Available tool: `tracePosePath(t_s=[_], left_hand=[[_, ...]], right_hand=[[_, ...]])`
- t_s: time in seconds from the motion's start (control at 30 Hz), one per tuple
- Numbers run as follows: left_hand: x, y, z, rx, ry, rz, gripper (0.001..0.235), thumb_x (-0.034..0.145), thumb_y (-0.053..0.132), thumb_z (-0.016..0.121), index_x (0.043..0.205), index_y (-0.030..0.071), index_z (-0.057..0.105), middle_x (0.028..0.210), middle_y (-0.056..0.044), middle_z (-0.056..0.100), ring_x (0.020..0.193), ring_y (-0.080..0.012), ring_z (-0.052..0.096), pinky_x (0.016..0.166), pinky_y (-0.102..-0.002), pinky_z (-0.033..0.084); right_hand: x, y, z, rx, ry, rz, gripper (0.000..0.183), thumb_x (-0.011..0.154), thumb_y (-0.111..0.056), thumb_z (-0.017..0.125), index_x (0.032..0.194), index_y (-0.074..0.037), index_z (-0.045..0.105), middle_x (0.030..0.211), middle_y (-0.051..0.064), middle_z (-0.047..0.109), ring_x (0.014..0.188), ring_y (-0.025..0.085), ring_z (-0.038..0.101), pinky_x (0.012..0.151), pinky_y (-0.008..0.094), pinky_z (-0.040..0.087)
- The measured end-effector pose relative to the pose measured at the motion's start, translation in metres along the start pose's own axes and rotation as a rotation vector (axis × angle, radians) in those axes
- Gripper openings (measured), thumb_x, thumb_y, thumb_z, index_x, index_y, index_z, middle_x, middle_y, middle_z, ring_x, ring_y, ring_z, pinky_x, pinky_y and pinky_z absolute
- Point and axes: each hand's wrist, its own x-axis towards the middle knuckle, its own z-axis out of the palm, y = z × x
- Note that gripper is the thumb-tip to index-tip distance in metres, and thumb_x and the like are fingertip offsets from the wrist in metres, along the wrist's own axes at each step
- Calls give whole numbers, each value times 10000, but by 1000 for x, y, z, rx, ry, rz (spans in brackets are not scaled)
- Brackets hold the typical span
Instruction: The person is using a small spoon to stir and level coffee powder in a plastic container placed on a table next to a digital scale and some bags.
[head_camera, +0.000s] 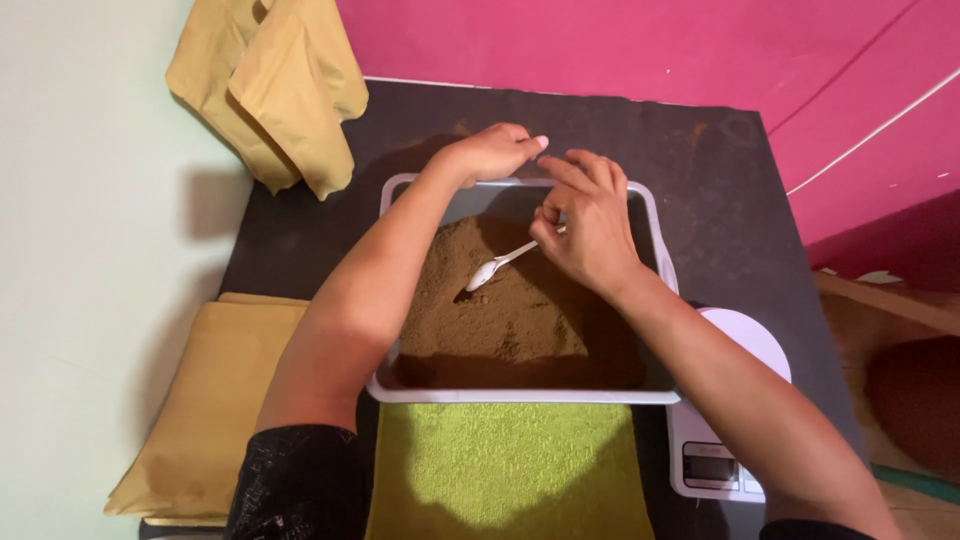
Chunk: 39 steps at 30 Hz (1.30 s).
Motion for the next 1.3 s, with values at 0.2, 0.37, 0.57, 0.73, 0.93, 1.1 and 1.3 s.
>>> tracePosePath(t_s=[0.2, 0.37, 0.57, 0.73, 0.93, 1.1, 1.3], left_hand=[[-2, 3, 0, 32, 6, -7, 555, 961, 566, 540, 1257, 131, 716, 1328, -212, 662, 1309, -392, 591, 1043, -486, 525], [-3, 2, -4, 32, -29, 21, 552, 963, 552, 539, 1192, 87, 729, 1249, -229, 689, 1255, -405, 623, 999, -475, 539], [39, -32, 20, 71, -144, -30, 488, 927, 537, 582, 1047, 105, 775, 1096, -181, 741, 1111, -363, 698, 895, -448, 585], [16, -7, 7, 57, -165, -64, 490, 928, 508, 568, 1129, 103, 756, 1144, -193, 739, 1142, -365, 693, 924, -474, 582], [19, -16, 8, -1, -23, -33, 453, 923, 533, 566, 1065, 154, 772, 1030, -100, 767, 1079, -283, 718, 873, -397, 591], [4, -4, -1, 36, -29, -39, 519, 945, 563, 534, 1159, 141, 748, 1091, -119, 757, 1157, -314, 691, 951, -445, 572], [-6, 7, 3, 110, -102, -53, 560, 950, 569, 497, 1163, 123, 761, 1235, -174, 722, 1238, -373, 648, 1006, -454, 546]], right_hand=[[-1, -9, -1, -63, -120, 86, 159, 771, -206, 731, 664, -110, 665, 1429, 105, 657, 1374, 363, 488, 1114, 517, 330], [-3, -4, 4, -149, -227, 119, 199, 775, -289, 766, 825, -126, 664, 1502, 113, 572, 1437, 382, 419, 1149, 583, 295], [-6, -1, 5, -187, -253, 120, 227, 823, -316, 742, 944, -137, 673, 1504, 71, 535, 1441, 374, 391, 1158, 613, 275], [-5, 5, 10, -215, -481, 229, 490, 820, -434, 752, 1201, -143, 652, 1624, 121, 361, 1514, 401, 280, 1201, 662, 178], [-8, 15, 19, -218, -308, 167, 184, 768, -348, 740, 722, -176, 693, 1422, 66, 599, 1429, 346, 434, 1149, 605, 288], [-4, -5, 1, -144, -352, 235, 430, 739, -249, 754, 1125, -112, 623, 1604, 175, 394, 1479, 433, 343, 1155, 685, 263], [-5, 4, 6, -186, -221, 151, 215, 795, -320, 762, 910, -149, 698, 1444, 57, 556, 1421, 359, 414, 1145, 621, 289]])
